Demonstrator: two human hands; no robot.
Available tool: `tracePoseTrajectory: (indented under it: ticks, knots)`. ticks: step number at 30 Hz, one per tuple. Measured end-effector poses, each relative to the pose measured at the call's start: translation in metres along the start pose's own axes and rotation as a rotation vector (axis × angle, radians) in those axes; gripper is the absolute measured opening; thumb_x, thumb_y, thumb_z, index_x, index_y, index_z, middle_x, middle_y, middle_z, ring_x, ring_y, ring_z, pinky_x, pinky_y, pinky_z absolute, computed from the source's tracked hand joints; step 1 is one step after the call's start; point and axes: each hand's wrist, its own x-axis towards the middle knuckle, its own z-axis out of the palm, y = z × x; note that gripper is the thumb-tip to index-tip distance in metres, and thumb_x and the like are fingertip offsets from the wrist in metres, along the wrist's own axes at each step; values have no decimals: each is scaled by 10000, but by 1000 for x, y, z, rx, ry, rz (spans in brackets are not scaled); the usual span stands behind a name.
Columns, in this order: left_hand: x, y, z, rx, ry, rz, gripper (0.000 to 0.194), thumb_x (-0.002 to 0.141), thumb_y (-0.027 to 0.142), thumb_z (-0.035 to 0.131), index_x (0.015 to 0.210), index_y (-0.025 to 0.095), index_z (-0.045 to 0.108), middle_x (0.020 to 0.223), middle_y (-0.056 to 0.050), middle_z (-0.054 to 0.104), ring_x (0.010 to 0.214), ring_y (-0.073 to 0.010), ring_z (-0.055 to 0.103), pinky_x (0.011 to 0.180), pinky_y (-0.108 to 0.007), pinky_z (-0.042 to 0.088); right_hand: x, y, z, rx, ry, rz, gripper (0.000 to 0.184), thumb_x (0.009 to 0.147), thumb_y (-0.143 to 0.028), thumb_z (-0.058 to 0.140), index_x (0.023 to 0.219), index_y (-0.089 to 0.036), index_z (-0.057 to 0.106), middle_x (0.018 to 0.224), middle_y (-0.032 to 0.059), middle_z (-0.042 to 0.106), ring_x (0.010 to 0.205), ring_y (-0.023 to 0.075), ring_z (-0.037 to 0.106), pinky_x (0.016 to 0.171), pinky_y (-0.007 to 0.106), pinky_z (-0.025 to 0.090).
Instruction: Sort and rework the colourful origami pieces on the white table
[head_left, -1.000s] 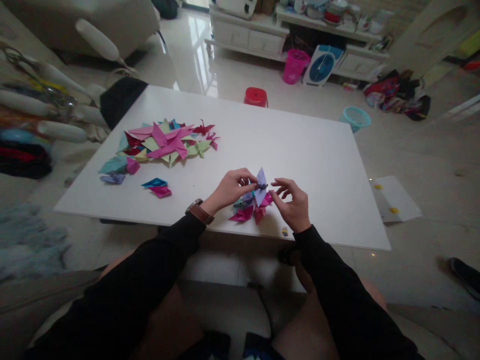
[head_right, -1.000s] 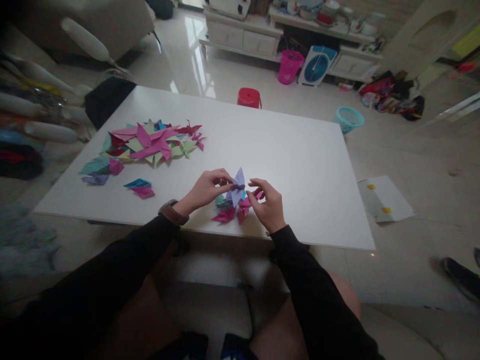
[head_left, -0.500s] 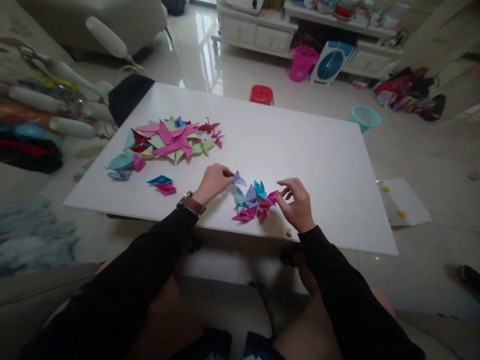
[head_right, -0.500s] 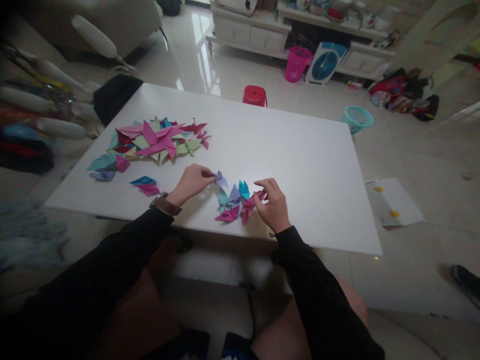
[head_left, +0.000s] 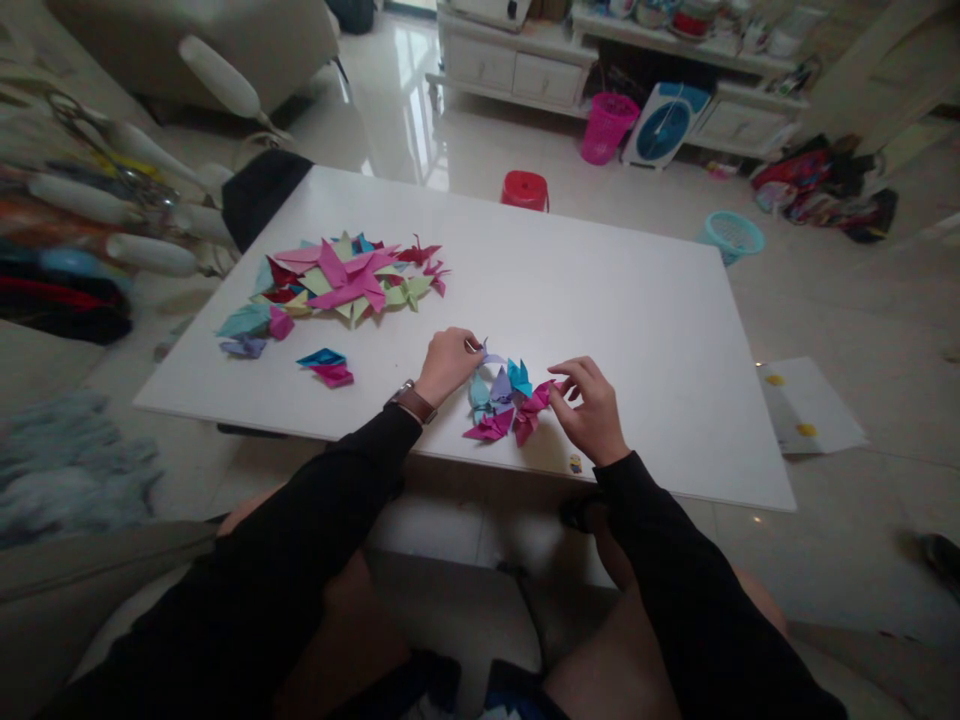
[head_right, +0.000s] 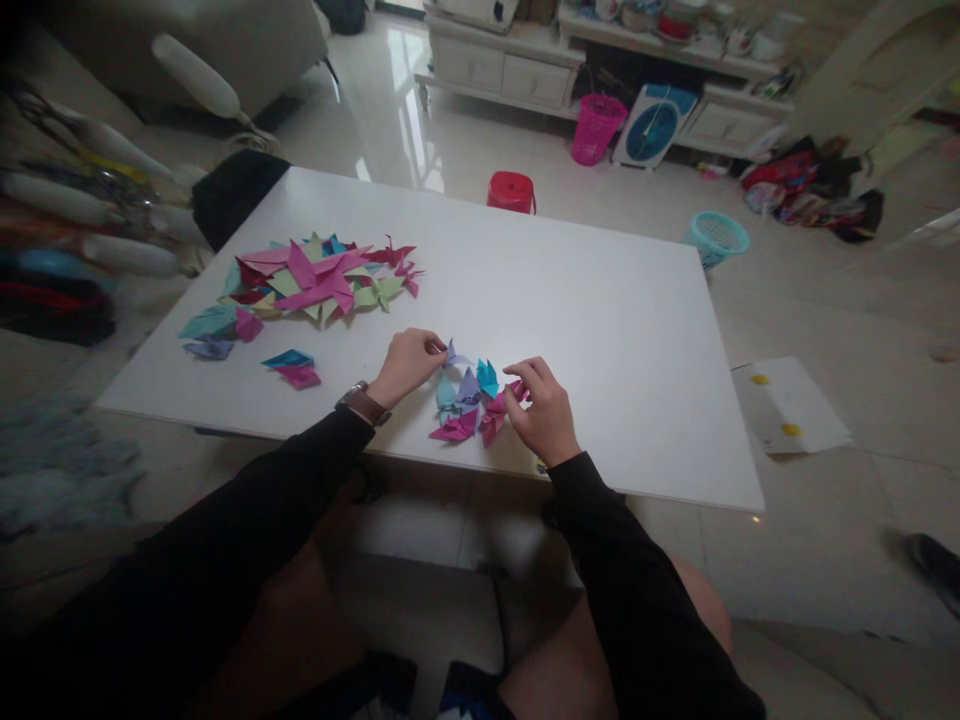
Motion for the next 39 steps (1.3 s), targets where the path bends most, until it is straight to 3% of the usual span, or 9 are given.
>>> tracePoseTrajectory:
  ticks: [8,15,20,23,28,36,39]
  knots:
    - [-5,7,21,-1,-49,0,155,830,212,662,907,180,793,902,-84,792,868,-214,726,845,-324,540,-2,1,-4,5,-13,-2,209,879,-101,596,1038,-223,656,995,33,624,677,124,612,615,288,510]
    - [-8,7,16,35,-76,-37,283,809,241,692,1080,166,720,952,-90,787,883,-229,717,831,-331,531,-3,1,-8,-10,-44,17,164,901,-127,591,1014,-221,662,994,35,624,692,129,603,639,295,501]
    - [-8,7,12,-6,-96,14,345,812,219,679,1154,178,690,941,-80,783,846,-221,709,810,-331,511,-1,5,-6,-62,-110,58,143,895,-141,584,972,-228,666,994,62,646,837,203,635,754,357,526]
    - [-9,8,9,-6,-101,12,323,820,230,686,1140,182,693,947,-85,779,859,-221,705,821,-333,507,2,13,-1,-133,-152,49,117,898,-159,587,925,-229,676,960,82,680,959,263,629,868,420,515]
    - [-11,8,5,-22,-90,11,408,795,277,722,1182,156,672,1010,-107,764,858,-228,690,803,-339,508,15,31,16,-227,-240,87,143,903,-170,576,883,-227,707,958,99,735,1001,290,622,926,458,494]
    - [-16,7,-7,-43,-87,10,384,813,289,706,1166,144,665,1010,-105,758,870,-219,673,808,-334,501,36,41,44,-225,-357,184,191,916,-185,582,961,-198,767,1322,119,730,1287,320,609,1083,547,447]
    - [-17,6,-12,-37,-90,5,360,823,289,702,1154,156,665,1016,-101,760,893,-223,677,827,-338,505,40,44,48,-214,-385,201,193,917,-207,602,983,-209,783,1274,98,760,1271,310,637,1094,545,447]
